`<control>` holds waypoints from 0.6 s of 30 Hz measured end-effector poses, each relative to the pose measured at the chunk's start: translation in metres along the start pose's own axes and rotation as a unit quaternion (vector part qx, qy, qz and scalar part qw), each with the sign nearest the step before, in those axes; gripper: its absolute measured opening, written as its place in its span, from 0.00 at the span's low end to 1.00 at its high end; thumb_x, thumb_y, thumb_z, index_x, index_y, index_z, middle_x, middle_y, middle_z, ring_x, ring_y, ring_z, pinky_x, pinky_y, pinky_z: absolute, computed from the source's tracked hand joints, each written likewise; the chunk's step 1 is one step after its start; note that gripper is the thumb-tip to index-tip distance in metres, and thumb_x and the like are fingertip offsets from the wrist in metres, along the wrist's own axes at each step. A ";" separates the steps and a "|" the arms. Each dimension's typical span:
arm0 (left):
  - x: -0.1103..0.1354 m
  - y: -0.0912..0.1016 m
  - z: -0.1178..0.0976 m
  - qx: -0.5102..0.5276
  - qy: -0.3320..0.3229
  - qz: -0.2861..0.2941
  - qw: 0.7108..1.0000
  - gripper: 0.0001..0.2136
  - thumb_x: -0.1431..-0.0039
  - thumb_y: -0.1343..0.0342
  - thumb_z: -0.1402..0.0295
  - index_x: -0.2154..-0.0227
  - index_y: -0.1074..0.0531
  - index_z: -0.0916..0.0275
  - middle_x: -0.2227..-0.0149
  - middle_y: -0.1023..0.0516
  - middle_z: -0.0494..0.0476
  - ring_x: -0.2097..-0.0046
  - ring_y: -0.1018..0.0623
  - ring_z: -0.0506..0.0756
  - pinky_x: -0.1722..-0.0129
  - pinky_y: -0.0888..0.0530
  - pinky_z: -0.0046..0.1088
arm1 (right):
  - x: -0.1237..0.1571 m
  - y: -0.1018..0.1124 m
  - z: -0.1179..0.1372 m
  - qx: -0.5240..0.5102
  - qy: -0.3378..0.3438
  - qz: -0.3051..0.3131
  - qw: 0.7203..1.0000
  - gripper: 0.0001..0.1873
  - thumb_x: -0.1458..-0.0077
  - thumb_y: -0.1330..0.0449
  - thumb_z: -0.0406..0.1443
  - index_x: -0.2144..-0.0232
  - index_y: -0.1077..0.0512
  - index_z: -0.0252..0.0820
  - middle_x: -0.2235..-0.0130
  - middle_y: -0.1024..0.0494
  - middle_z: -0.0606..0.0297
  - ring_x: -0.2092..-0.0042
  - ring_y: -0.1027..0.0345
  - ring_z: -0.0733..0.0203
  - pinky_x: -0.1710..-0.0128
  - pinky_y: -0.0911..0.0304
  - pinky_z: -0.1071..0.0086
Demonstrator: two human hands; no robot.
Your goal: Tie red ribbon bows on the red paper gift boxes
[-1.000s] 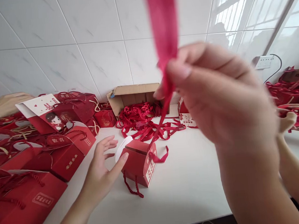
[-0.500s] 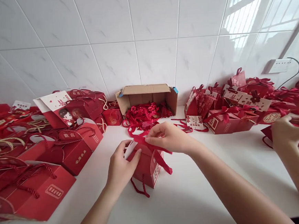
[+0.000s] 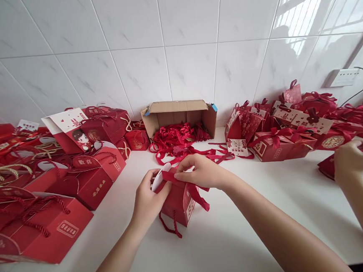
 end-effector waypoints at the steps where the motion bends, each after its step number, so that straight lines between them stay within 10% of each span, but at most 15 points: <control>1: 0.000 0.000 0.000 -0.001 0.000 0.001 1.000 0.11 0.46 0.45 0.66 0.60 0.33 0.59 0.61 0.26 0.54 0.60 0.25 0.55 0.61 0.29 0.29 | 0.000 0.000 0.000 -0.003 -0.001 0.002 1.000 0.10 0.47 0.44 0.40 0.73 0.27 0.40 0.65 0.24 0.64 0.66 0.31 0.63 0.69 0.37 0.73; 12: 0.007 0.004 -0.004 -0.023 -0.001 -0.024 0.999 0.23 0.47 0.44 0.65 0.49 0.44 0.56 0.61 0.29 0.55 0.61 0.24 0.55 0.67 0.27 0.30 | -0.014 -0.003 -0.002 0.027 -0.018 0.010 0.999 0.11 0.49 0.44 0.40 0.73 0.26 0.39 0.75 0.27 0.64 0.71 0.33 0.63 0.76 0.41 0.73; 18: 0.009 0.000 -0.018 -0.042 -0.103 -0.012 0.994 0.23 0.45 0.48 0.71 0.45 0.41 0.56 0.54 0.29 0.59 0.50 0.28 0.57 0.53 0.29 0.36 | -0.021 -0.010 0.000 0.037 -0.016 0.031 0.999 0.08 0.52 0.43 0.38 0.76 0.28 0.39 0.78 0.32 0.67 0.76 0.40 0.67 0.81 0.47 0.74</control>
Point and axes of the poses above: each hand's wrist, its own x-axis away from the middle knuckle, its own y-axis out of the back of the hand, z = x × y, the point moved 8 cm from there along -x, towards the middle knuckle
